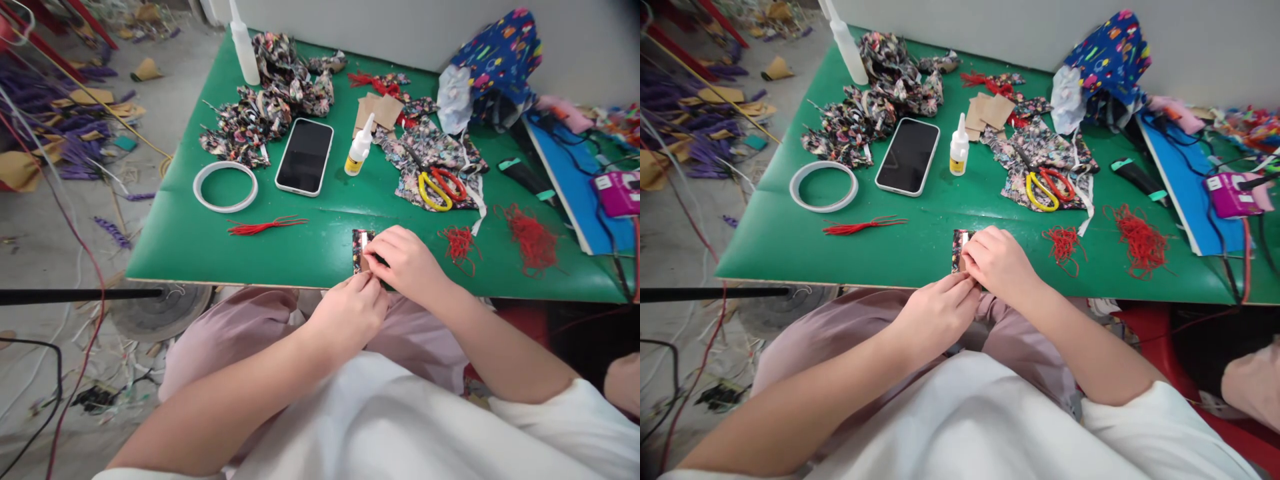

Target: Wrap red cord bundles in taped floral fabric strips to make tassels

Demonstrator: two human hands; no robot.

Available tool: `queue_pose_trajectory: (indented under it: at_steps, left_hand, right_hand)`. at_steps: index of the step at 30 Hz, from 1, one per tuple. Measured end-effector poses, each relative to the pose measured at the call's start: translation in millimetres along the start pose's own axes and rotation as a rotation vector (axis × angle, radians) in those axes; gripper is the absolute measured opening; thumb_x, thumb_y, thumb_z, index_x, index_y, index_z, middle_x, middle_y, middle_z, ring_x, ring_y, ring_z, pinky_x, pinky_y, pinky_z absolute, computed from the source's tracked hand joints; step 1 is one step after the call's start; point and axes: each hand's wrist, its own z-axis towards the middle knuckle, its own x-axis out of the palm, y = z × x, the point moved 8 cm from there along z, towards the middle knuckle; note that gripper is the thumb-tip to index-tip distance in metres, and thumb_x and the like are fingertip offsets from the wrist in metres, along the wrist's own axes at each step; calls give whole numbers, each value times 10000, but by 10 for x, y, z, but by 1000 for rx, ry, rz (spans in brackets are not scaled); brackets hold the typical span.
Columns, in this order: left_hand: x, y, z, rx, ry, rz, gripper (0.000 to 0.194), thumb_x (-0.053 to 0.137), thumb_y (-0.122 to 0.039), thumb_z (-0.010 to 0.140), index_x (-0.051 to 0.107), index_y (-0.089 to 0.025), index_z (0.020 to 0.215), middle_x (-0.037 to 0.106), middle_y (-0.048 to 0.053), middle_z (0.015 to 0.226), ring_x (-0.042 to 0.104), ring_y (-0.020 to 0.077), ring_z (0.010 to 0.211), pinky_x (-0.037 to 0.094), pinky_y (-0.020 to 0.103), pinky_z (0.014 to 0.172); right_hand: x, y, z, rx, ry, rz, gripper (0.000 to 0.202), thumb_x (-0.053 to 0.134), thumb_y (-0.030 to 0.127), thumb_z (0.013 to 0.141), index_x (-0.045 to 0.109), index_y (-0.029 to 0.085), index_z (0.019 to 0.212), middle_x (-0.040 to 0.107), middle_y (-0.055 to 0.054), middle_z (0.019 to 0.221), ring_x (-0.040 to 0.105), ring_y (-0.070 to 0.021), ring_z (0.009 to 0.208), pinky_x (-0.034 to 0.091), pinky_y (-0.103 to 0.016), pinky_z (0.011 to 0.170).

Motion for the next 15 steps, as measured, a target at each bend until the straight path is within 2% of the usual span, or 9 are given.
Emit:
queue_pose_trajectory:
  at_steps: [10,15]
  left_hand:
    - [-12,6,7,-8,-16,-35,205,397,-123,872,601,-105,889,608,85,858,559,192,884,463,315,870]
    - [-25,-3,-2,1,-28,-11,188,416,-121,860,601,-98,887,613,83,854,565,192,876,457,316,881]
  right_hand:
    - [22,63,46,-31,34,-201,150,465,193,828,568,149,729,582,-60,758,477,-189,773,331,-318,671]
    - [18,14,100,-9,65,-198,144,482,212,814,564,156,710,590,-56,737,478,-185,744,324,-323,685]
